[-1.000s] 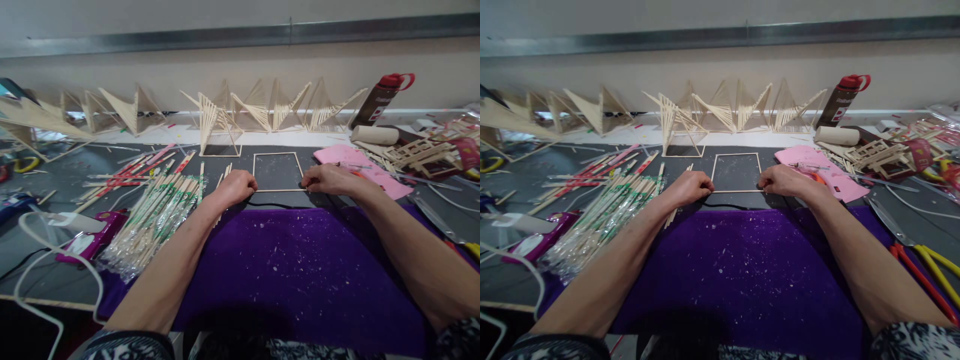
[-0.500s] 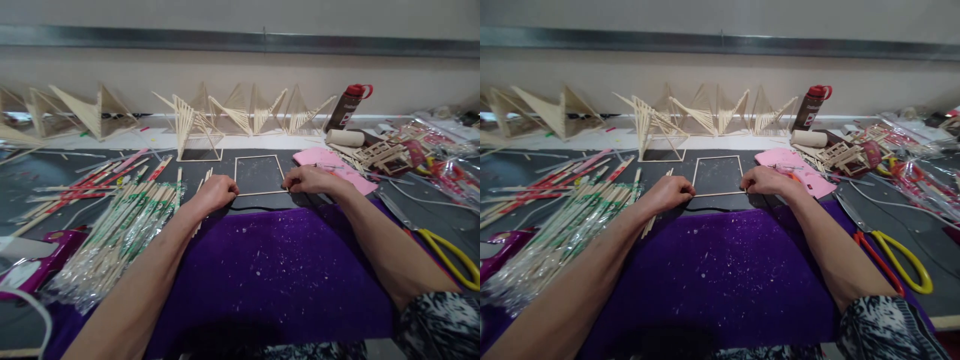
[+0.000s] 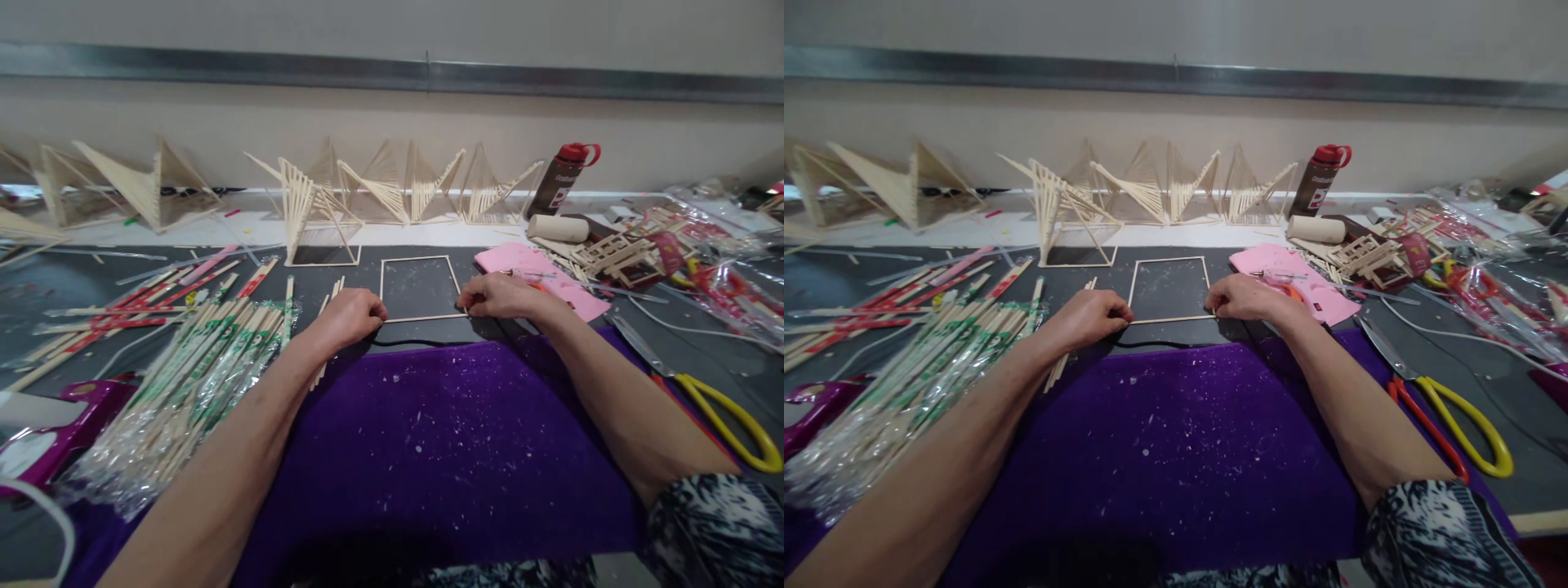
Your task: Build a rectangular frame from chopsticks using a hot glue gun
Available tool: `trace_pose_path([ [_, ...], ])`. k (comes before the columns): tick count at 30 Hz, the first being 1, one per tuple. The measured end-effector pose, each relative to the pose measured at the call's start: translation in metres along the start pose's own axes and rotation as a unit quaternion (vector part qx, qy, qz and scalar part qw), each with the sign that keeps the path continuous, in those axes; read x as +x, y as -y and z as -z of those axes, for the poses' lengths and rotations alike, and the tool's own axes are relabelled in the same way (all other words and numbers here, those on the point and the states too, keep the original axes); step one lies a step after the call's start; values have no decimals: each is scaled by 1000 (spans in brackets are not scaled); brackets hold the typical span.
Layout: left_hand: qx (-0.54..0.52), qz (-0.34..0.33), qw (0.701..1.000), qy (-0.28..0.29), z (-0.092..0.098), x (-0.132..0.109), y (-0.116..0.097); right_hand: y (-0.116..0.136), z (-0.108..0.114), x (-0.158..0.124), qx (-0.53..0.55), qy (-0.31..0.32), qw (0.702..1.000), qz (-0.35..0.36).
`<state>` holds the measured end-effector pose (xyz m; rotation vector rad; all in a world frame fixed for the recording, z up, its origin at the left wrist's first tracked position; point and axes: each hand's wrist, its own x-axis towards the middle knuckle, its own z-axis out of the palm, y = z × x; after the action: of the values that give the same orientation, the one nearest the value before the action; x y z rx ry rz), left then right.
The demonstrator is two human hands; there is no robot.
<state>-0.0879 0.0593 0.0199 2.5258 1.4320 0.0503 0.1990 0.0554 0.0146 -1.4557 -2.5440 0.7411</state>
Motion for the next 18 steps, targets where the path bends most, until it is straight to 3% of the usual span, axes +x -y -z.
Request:
trace_pose_path([
  [9,-131,70,989,-17,-2,-6,0,-1,-1,0,-18,6,1000,9],
  [18,-100,54,993,-42,-1,-6,-4,-1,-2,1,-41,6,999,-2],
])
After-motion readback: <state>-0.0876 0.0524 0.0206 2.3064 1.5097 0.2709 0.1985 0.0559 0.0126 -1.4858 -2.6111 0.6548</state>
